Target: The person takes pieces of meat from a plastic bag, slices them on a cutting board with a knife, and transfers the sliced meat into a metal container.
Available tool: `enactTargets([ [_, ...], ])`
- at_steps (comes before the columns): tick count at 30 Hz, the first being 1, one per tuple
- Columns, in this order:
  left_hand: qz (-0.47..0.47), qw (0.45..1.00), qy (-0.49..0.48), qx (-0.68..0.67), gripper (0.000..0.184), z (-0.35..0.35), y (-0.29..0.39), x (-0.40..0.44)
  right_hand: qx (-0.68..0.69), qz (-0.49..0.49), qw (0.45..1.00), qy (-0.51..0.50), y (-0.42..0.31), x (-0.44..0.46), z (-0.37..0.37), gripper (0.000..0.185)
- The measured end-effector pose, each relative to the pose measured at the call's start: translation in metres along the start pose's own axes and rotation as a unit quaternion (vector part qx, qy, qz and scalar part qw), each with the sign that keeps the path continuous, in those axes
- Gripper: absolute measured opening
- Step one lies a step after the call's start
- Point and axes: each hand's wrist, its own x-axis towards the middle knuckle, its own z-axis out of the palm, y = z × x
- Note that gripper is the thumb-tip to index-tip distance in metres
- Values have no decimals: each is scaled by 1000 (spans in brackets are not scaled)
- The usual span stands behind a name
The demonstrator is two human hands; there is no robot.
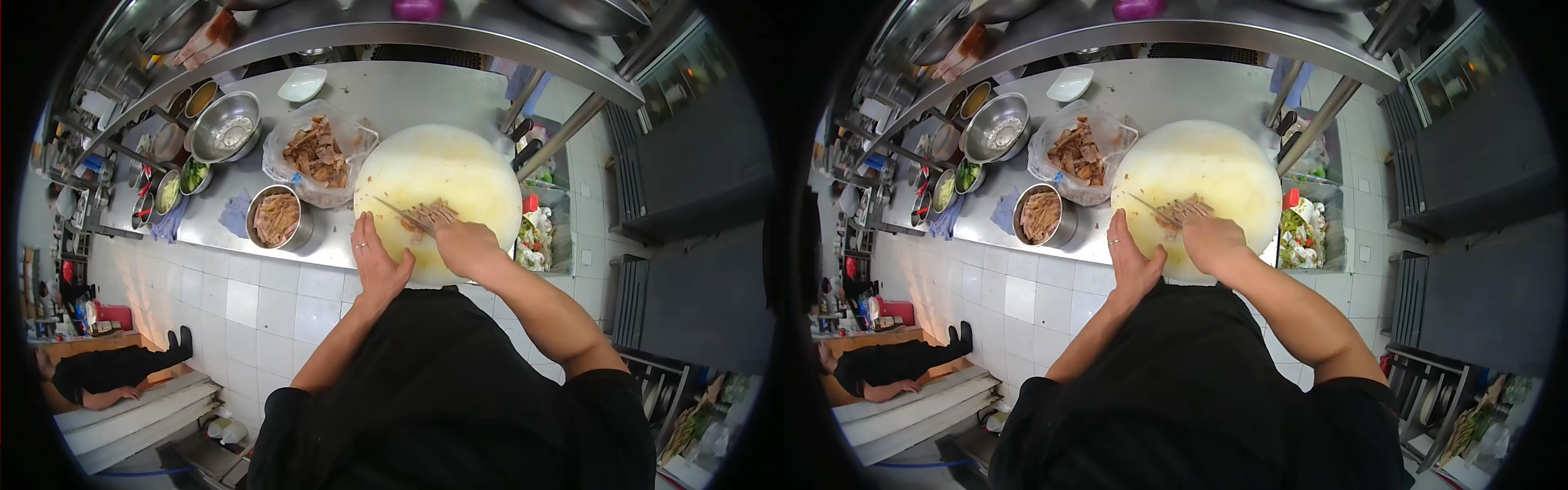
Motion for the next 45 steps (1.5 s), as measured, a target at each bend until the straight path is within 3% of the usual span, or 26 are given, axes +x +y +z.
enactTargets([
  [2, -19, 999, -32, 24, 105, 1, 5, 2, -49, -32, 998, -14, 7, 8, -12, 32],
  [4, -40, 996, -66, 45, 110, 1, 10, -2, 169, 46, 972, -154, 10, 2, -50, 31],
  [5, -35, 994, -91, 48, 117, 1, 11, -2, 167, 47, 973, -151, 20, 1, -47, 31],
  [9, 5, 986, -148, 78, 136, 5, 12, 3, 446, 77, 883, -122, 88, -30, -17, 30],
  [10, 5, 986, -146, 76, 136, 7, 14, 7, 443, 78, 885, -122, 104, -42, -8, 30],
  [12, 19, 980, -184, 67, 137, 12, 20, 18, 553, 151, 815, -85, 131, -61, 13, 26],
  [13, 20, 981, -183, 67, 137, 16, 21, 24, 553, 151, 815, -83, 139, -68, 21, 26],
  [15, 45, 980, -189, 44, 131, 27, 23, 36, 604, 209, 765, -76, 149, -79, 36, 25],
  [19, 81, 980, -183, 7, 115, 55, 35, 50, 586, 209, 778, -83, 116, -63, 34, 24],
  [21, 109, 978, -173, 25, 97, 63, 43, 51, 551, 187, 807, -103, 90, -41, 31, 24],
  [22, 116, 983, -141, 25, 74, 60, 48, 51, 557, 173, 807, -89, 73, -31, 30, 25],
  [24, 88, 989, -119, -26, 64, 72, 37, 50, 559, 147, 812, -83, 54, -13, 29, 25],
  [26, 54, 994, -51, -85, 42, 70, 26, 51, 602, 135, 778, -114, 33, 9, 33, 22],
  [30, 20, 992, 48, -112, 39, 20, -13, 61, 631, 39, 765, -122, -21, 43, 32, 19],
  [33, 44, 993, 112, -17, 35, -43, -62, 73, 621, -31, 769, -150, -82, 70, 22, 14],
  [37, -42, 988, 151, 2, 34, -100, -144, 92, 618, -67, 762, -179, -136, 101, 35, 14],
  [39, -108, 977, 91, 158, 42, -105, -194, 89, 640, 2, 748, -176, -147, 99, 35, 14],
  [40, -110, 977, 92, 158, 42, -108, -197, 88, 644, 0, 745, -176, -142, 96, 37, 13],
  [42, -89, 956, -30, 278, 52, -111, -198, 88, 645, -8, 744, -173, -124, 87, 41, 11],
  [45, -135, 957, -80, 243, 62, -113, -207, 92, 660, 1, 732, -166, -78, 61, 41, 9],
])
